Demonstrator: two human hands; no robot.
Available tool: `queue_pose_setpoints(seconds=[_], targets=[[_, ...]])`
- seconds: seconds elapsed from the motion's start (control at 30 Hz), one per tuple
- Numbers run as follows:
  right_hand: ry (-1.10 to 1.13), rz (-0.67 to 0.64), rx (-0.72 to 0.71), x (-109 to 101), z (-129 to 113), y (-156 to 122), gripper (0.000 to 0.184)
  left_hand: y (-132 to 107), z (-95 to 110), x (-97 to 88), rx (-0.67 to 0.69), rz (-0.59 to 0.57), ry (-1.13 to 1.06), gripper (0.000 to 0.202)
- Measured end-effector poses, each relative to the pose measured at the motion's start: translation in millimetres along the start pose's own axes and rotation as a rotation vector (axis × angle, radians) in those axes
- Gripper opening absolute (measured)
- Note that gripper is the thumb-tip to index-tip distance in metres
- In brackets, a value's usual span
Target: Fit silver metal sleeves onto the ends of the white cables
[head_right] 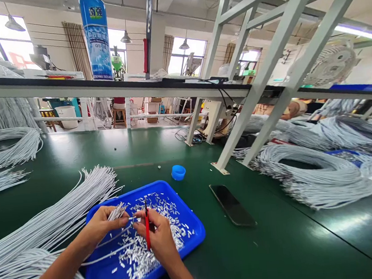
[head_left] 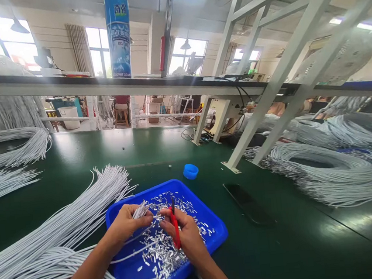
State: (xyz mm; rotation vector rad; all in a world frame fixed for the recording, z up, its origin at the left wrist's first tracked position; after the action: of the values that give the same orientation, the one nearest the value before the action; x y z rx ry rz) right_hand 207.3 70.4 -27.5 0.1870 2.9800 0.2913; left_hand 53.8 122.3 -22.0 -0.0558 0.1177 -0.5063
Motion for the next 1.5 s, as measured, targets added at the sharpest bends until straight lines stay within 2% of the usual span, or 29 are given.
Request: queue_pose_setpoints(seconds=[0.1, 0.2, 0.37, 0.5, 0.63, 0.8, 0.9, 0.97, 1.13, 1.2, 1.3, 1.37, 1.5], targets=[[0.001, 0.040, 0.015, 1.8, 5.6, -1.4, 0.026, -5.5, 3.2, 9.8, 0.073, -0.041, 0.125, 0.022], [0.009, 0.005, 0.053, 2.9, 11.1, -1.0, 0.028, -11.0, 11.3, 10.9, 0.125, 0.011, 0.193, 0.019], [-0.204, -0.154, 0.034, 5.5, 8.4, -0.1, 0.026, -11.1, 12.4, -3.0, 0.044, 0.143, -0.020, 0.025], [-0.440, -0.178, 0.007, 5.1, 2.3, -1.2, 0.036, -9.5, 10.0, -8.0, 0.031, 0.158, -0.065, 0.027], [-0.533, -0.164, 0.018, 4.8, 2.0, -2.2, 0.043, -11.3, 17.0, -5.4, 0.122, 0.170, 0.048, 0.020], [-0.574, -0.131, 0.013, 4.2, 2.7, -2.3, 0.046, -14.6, 23.8, -3.3, 0.290, 0.267, 0.316, 0.018], [-0.604, -0.106, 0.021, 3.6, 5.1, -2.1, 0.045, -15.7, 23.7, -3.6, 0.322, 0.311, 0.399, 0.017], [-0.609, -0.101, 0.022, 4.6, 7.8, -1.8, 0.045, -15.7, 22.3, -3.5, 0.296, 0.290, 0.347, 0.016], [-0.577, -0.152, -0.033, 11.6, 11.2, -0.8, 0.042, -12.3, 3.8, 5.0, 0.008, 0.034, -0.199, 0.023], [-0.568, -0.196, -0.058, 12.3, 9.7, 0.1, 0.038, -10.8, -3.2, 7.4, -0.069, -0.014, -0.341, 0.025], [-0.553, -0.233, -0.077, 7.5, 5.3, 2.6, 0.031, -8.4, -9.7, 6.6, -0.132, 0.001, -0.419, 0.027], [-0.459, -0.212, -0.020, 2.4, 5.2, 4.4, 0.028, -8.6, -9.6, 5.8, -0.149, 0.019, -0.427, 0.027], [0.040, -0.116, 0.148, 4.8, 13.4, 2.6, 0.032, -12.7, -2.3, 7.4, -0.097, 0.014, -0.306, 0.027]])
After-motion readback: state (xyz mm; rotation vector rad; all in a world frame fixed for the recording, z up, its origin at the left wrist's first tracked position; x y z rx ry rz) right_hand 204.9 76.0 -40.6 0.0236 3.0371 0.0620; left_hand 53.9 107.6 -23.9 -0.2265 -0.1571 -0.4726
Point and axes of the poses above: each hand's wrist, its own y-axis towards the middle knuckle, its own x-axis out of the palm, z = x × y, the point moved 5 cm from there along y, towards the middle knuckle, and after that the axes turned 1 degree about y, right-handed, at the moved point
